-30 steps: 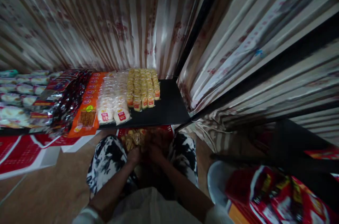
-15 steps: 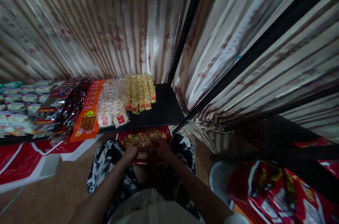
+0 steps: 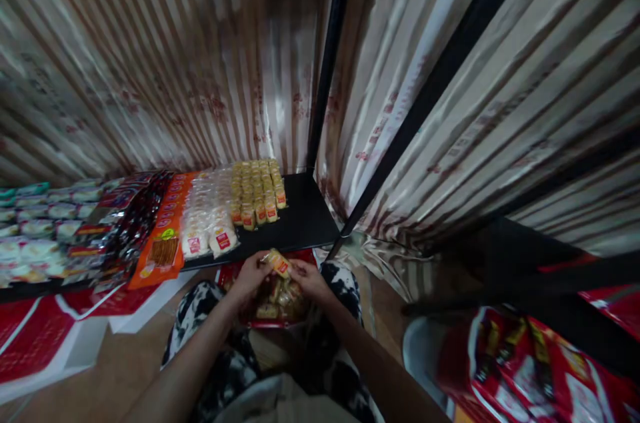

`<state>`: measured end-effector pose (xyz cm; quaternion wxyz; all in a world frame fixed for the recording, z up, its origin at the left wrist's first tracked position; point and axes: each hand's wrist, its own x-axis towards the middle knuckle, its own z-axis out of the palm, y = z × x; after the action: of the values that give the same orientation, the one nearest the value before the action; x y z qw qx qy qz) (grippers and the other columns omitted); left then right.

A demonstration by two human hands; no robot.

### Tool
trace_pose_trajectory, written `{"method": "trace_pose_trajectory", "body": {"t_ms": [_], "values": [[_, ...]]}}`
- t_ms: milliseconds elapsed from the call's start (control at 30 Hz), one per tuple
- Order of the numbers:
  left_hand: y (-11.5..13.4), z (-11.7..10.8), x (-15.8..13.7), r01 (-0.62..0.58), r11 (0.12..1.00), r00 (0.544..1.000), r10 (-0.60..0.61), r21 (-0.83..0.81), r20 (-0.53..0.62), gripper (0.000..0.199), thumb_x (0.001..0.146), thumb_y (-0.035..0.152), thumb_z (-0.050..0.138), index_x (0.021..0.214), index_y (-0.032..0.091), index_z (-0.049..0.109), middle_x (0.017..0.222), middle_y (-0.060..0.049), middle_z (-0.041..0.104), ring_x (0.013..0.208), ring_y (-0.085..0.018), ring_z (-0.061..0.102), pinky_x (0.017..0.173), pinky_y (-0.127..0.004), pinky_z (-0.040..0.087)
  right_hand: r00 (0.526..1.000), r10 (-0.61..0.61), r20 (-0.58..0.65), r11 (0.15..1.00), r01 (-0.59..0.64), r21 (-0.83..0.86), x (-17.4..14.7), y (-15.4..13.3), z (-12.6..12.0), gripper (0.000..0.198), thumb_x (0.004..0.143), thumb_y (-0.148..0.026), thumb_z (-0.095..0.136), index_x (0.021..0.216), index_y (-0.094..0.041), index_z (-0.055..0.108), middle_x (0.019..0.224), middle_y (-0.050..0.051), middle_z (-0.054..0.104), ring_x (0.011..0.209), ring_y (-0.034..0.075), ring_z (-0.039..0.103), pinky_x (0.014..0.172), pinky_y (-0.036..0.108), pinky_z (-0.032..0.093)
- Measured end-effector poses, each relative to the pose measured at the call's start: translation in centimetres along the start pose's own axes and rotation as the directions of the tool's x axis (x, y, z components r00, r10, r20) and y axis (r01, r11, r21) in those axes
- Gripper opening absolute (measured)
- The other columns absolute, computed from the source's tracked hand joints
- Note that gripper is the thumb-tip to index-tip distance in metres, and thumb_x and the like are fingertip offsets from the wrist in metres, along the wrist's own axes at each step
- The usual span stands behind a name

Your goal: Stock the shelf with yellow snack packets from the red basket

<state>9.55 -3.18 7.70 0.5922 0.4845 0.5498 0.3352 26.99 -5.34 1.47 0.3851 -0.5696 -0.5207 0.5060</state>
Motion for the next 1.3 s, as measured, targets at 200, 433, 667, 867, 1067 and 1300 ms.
{"method": "trace_pose_trajectory", "body": {"t_ms": [200, 433, 667, 867, 1067, 1300], "values": [[1.3, 1.6, 2.2, -0.164, 0.95, 0.986, 0.162, 0.265, 0.029, 0.03, 0.069, 0.013, 0.056, 0.098, 0.015, 0.064, 0.089, -0.004, 0.07, 0.078, -0.015, 0.063, 0.074, -0.026, 0.049, 0.962, -0.256, -0.1, 0.879, 0.188, -0.439, 0.5, -2.9, -1.7, 0.04, 0.075, -0.024, 0.059, 0.115, -0.023, 0.062, 0.107, 0.006, 0.068, 0.1, 0.022, 0.058, 0.092, 0.037, 0.043], [3.9, 3.6, 4.7, -0.174, 0.911, 0.977, 0.206, 0.374, -0.048, 0.048, 0.074, 0.012, 0.053, 0.121, 0.017, 0.054, 0.105, -0.006, 0.066, 0.076, -0.013, 0.062, 0.082, -0.029, 0.05, 0.94, -0.263, -0.215, 0.923, 0.181, -0.339, 4.5, -3.0, -2.5, 0.04, 0.075, -0.023, 0.056, 0.115, -0.019, 0.062, 0.098, 0.007, 0.068, 0.089, 0.021, 0.06, 0.083, 0.034, 0.048], [3.2, 5.6, 6.9, -0.296, 0.929, 0.925, 0.337, 0.223, -0.174, 0.057, 0.076, 0.013, 0.049, 0.132, 0.018, 0.04, 0.131, -0.013, 0.049, 0.098, -0.017, 0.062, 0.086, -0.032, 0.051, 0.923, -0.211, -0.323, 0.959, 0.131, -0.252, 10.7, -3.3, -3.2, 0.038, 0.077, -0.03, 0.054, 0.114, -0.023, 0.06, 0.098, 0.004, 0.068, 0.086, 0.019, 0.062, 0.083, 0.034, 0.049], [1.7, 6.3, 9.1, -0.268, 0.916, 0.94, 0.317, 0.298, -0.127, 0.05, 0.08, 0.017, 0.045, 0.13, 0.017, 0.046, 0.139, -0.011, 0.045, 0.127, -0.021, 0.044, 0.11, -0.039, 0.031, 0.92, -0.191, -0.342, 0.935, 0.065, -0.348, 14.3, -4.7, -3.2, 0.037, 0.077, -0.028, 0.052, 0.113, -0.023, 0.06, 0.096, 0.003, 0.068, 0.087, 0.018, 0.062, 0.085, 0.032, 0.048], [1.6, 6.2, 10.6, -0.229, 0.938, 0.955, 0.269, 0.26, -0.128, 0.052, 0.083, 0.021, 0.042, 0.134, 0.012, 0.042, 0.145, -0.01, 0.038, 0.135, -0.019, 0.032, 0.115, -0.037, 0.02, 0.924, -0.211, -0.318, 0.917, 0.075, -0.392, 16.2, -5.2, -2.5, 0.039, 0.078, -0.026, 0.051, 0.116, -0.02, 0.06, 0.102, 0.006, 0.066, 0.09, 0.018, 0.061, 0.085, 0.032, 0.049], [0.5, 5.8, 10.9, -0.264, 0.945, 0.948, 0.291, 0.191, -0.13, 0.049, 0.086, 0.03, 0.04, 0.133, 0.016, 0.045, 0.143, -0.007, 0.041, 0.135, -0.018, 0.033, 0.115, -0.036, 0.02, 0.938, -0.207, -0.278, 0.956, 0.133, -0.263, 16.4, -4.1, -1.9, 0.048, 0.08, -0.025, 0.049, 0.128, -0.02, 0.051, 0.114, 0.01, 0.058, 0.095, 0.019, 0.061, 0.082, 0.032, 0.053]]}}
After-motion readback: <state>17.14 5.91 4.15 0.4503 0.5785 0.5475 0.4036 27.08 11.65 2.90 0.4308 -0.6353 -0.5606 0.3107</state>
